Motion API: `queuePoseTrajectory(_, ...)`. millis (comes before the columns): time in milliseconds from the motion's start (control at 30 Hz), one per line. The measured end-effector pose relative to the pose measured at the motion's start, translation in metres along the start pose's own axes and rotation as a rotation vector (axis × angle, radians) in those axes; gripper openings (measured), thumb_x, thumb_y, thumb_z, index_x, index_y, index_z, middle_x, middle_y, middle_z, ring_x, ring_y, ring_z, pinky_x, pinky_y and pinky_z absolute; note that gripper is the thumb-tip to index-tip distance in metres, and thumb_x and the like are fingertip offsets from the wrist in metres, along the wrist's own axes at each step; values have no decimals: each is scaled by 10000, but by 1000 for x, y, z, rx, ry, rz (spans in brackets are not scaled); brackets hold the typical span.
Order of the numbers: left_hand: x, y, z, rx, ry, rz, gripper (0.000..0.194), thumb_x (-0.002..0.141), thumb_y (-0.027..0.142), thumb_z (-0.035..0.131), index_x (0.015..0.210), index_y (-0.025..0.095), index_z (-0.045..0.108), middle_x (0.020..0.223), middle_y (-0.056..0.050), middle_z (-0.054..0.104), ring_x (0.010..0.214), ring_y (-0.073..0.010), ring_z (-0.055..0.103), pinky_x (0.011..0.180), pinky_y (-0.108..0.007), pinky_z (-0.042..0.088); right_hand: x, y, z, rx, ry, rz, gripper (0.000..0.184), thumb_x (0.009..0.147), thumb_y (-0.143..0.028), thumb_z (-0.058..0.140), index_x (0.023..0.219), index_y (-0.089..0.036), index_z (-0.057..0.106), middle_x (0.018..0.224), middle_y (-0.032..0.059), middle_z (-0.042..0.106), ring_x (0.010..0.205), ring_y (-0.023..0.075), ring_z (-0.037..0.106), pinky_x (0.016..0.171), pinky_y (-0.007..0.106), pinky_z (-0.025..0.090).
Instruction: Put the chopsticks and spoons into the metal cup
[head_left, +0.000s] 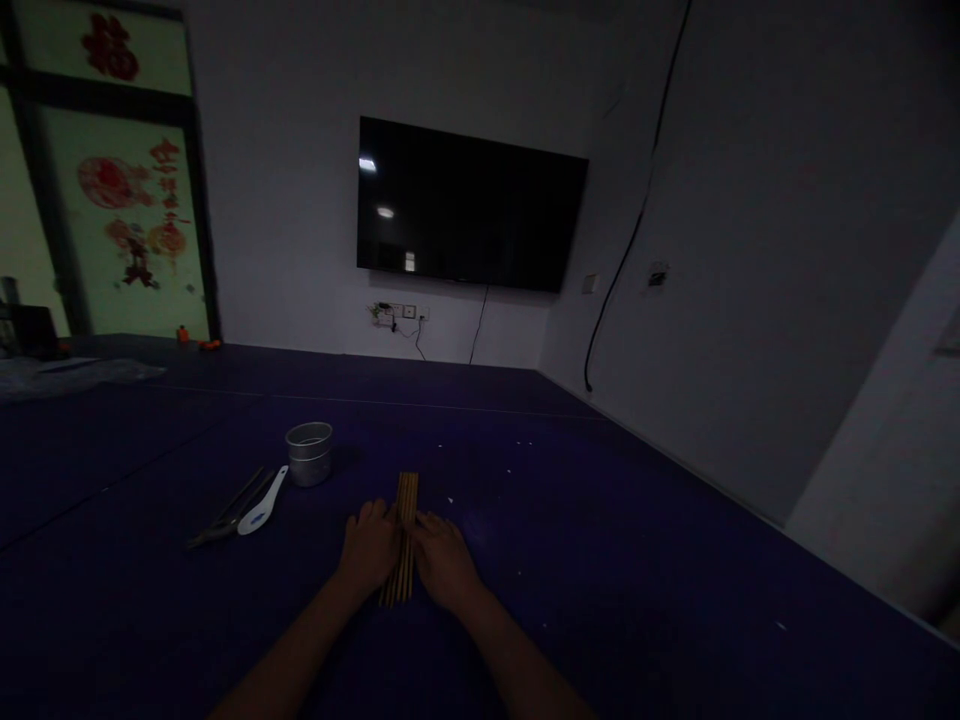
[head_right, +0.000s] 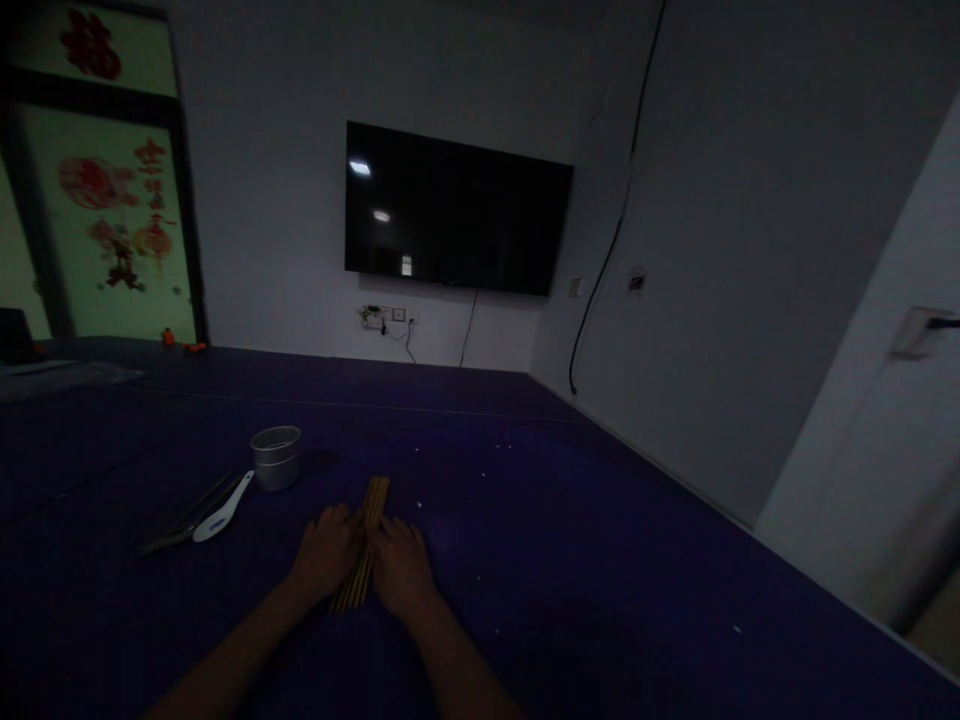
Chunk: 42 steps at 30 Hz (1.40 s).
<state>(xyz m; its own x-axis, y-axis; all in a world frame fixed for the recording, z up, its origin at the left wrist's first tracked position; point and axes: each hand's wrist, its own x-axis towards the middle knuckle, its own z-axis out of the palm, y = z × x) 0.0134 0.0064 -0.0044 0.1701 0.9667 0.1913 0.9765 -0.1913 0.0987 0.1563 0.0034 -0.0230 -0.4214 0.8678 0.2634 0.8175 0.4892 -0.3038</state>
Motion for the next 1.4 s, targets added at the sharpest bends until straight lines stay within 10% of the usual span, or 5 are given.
queuePoseTrajectory(1400, 5, -2, 3, -16, 33, -37, 411, 916, 330, 278, 1221, 214, 528, 1117, -115, 559, 1062, -244, 481, 874, -389, 362, 1, 0, 0, 26, 40, -33, 406, 906, -203, 372, 1289, -245, 502, 1363, 45, 479, 1282, 225, 382, 1025, 434, 330)
